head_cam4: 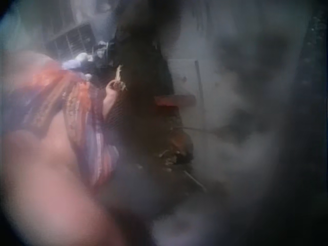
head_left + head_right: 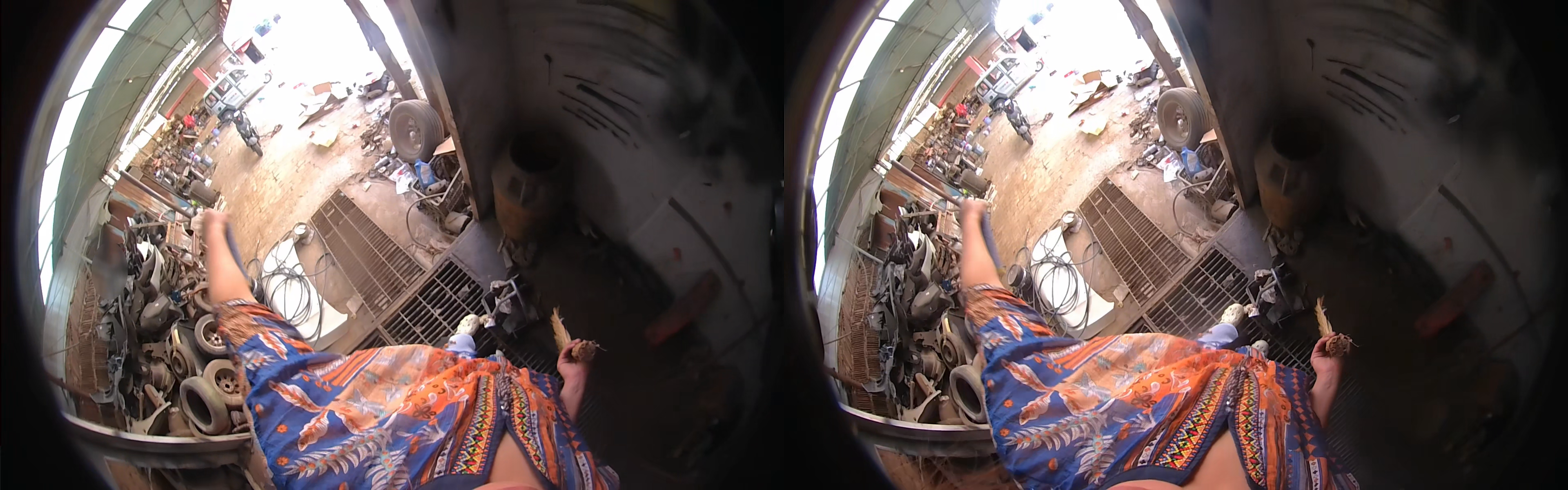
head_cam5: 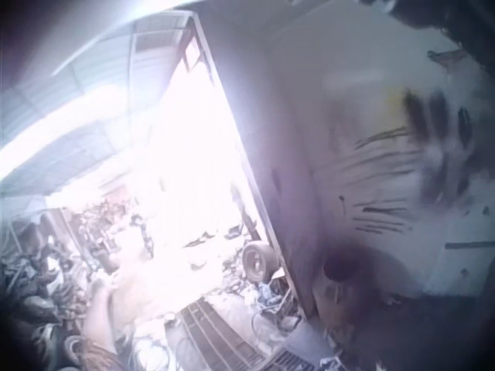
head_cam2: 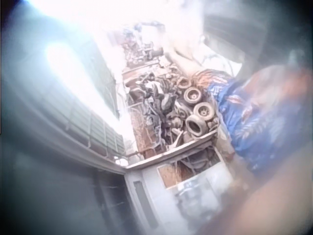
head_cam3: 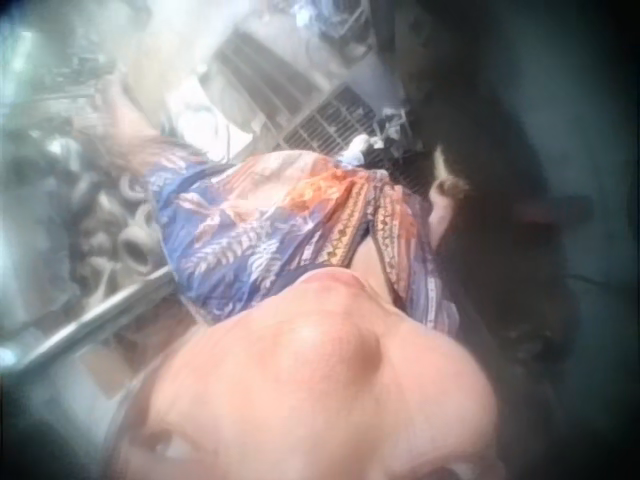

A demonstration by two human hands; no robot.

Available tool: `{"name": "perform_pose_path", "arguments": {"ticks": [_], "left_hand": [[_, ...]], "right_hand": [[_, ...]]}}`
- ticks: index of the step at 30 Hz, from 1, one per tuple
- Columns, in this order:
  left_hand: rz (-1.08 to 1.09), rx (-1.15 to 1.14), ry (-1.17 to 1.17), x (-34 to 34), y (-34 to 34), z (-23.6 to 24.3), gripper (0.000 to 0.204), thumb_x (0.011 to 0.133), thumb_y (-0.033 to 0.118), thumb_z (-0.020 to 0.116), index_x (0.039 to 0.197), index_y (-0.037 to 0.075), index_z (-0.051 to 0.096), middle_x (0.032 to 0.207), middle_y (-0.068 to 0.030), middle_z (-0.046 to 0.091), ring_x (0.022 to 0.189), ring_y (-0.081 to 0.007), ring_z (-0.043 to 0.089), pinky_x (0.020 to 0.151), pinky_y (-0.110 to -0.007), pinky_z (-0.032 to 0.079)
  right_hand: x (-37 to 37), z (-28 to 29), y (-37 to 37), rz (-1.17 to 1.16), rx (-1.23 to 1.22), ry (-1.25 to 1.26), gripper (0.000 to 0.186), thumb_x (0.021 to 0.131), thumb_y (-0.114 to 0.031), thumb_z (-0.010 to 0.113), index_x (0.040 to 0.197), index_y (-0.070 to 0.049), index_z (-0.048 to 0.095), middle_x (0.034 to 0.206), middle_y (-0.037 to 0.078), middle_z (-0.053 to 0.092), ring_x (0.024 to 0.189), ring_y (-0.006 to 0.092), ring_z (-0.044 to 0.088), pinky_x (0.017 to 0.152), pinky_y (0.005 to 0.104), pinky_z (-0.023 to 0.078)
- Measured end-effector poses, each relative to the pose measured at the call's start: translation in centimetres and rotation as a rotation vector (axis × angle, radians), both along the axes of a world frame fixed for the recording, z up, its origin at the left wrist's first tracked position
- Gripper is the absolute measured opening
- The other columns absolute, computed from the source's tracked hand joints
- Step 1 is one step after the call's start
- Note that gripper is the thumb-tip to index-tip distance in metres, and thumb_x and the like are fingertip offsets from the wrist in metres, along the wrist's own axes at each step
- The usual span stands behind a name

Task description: The person sweeps debris on a metal grate and concrete floor using a straw broom and a dustpan. They gather small pieces of trash and paper, sweep them into the dustpan, and walk toward the workshop entrance while holding the tools.

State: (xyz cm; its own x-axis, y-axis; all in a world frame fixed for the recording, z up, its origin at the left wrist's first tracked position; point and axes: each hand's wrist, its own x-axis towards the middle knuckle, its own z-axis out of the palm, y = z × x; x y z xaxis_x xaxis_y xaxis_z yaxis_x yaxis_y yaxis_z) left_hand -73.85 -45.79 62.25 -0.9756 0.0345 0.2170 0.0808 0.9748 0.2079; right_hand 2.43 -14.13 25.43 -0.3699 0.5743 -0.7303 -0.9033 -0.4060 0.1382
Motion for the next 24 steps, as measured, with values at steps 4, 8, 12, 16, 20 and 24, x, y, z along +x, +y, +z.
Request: {"name": "perform_pose_path", "arguments": {"ticks": [4,8,12,16,20,24], "left_hand": [[-0.265,-0.007,-0.196,1.6,6.4,-14.7,0.036,0.058,0.030,0.069,0.080,0.001,0.066,0.090,-0.0207,0.063,0.085,-0.0273,0.063,0.077,-0.036,0.048],[-0.602,-0.231,-0.467,12.4,14.5,-25.2,0.037,0.070,0.034,0.062,0.083,0.000,0.065,0.084,-0.0215,0.063,0.075,-0.0311,0.063,0.070,-0.038,0.049],[-0.851,-0.191,-0.677,19.3,17.5,-39.8,0.041,0.067,0.038,0.066,0.089,0.003,0.066,0.088,-0.0171,0.064,0.091,-0.0274,0.061,0.081,-0.036,0.047],[-0.921,-0.299,-0.834,25.9,21.8,-42.6,0.039,0.067,0.038,0.065,0.087,0.005,0.067,0.085,-0.0164,0.064,0.083,-0.0295,0.063,0.074,-0.038,0.048],[-1.086,-0.259,-0.954,31.8,26.5,-46.1,0.043,0.068,0.044,0.062,0.076,0.001,0.064,0.081,-0.0211,0.062,0.082,-0.0354,0.060,0.073,-0.041,0.047],[-1.159,-0.317,-1.052,35.9,29.3,-49.4,0.045,0.068,0.045,0.065,0.079,0.001,0.065,0.081,-0.0196,0.063,0.079,-0.0334,0.061,0.071,-0.040,0.047]], "right_hand": [[-0.7,-1.5,0.7,0.002,0.264,0.044,0.023,0.080,-0.027,0.052,0.090,-0.007,0.058,0.085,0.006,0.061,0.079,0.0195,0.060,0.062,0.0290,0.052],[1.4,0.1,-6.6,-0.119,-0.188,-0.134,0.027,0.081,-0.029,0.051,0.093,-0.004,0.055,0.080,0.007,0.058,0.077,0.0210,0.058,0.065,0.0298,0.052],[-0.8,0.9,-1.2,-0.014,0.050,0.052,0.021,0.079,-0.017,0.057,0.090,0.001,0.053,0.070,0.007,0.056,0.064,0.0181,0.058,0.061,0.0270,0.054],[-1.4,2.5,-2.5,0.047,0.022,0.073,0.029,0.080,-0.010,0.057,0.097,0.009,0.044,0.073,0.008,0.053,0.064,0.0159,0.058,0.061,0.0236,0.054],[-2.6,6.9,-2.8,0.078,-0.026,0.004,0.037,0.083,-0.012,0.055,0.104,0.012,0.038,0.076,0.008,0.052,0.067,0.0143,0.058,0.062,0.0242,0.053],[-4.9,10.0,-0.9,0.295,-0.042,-0.243,0.031,0.083,-0.016,0.055,0.100,0.008,0.046,0.077,0.006,0.052,0.066,0.0125,0.055,0.063,0.0205,0.051]]}}
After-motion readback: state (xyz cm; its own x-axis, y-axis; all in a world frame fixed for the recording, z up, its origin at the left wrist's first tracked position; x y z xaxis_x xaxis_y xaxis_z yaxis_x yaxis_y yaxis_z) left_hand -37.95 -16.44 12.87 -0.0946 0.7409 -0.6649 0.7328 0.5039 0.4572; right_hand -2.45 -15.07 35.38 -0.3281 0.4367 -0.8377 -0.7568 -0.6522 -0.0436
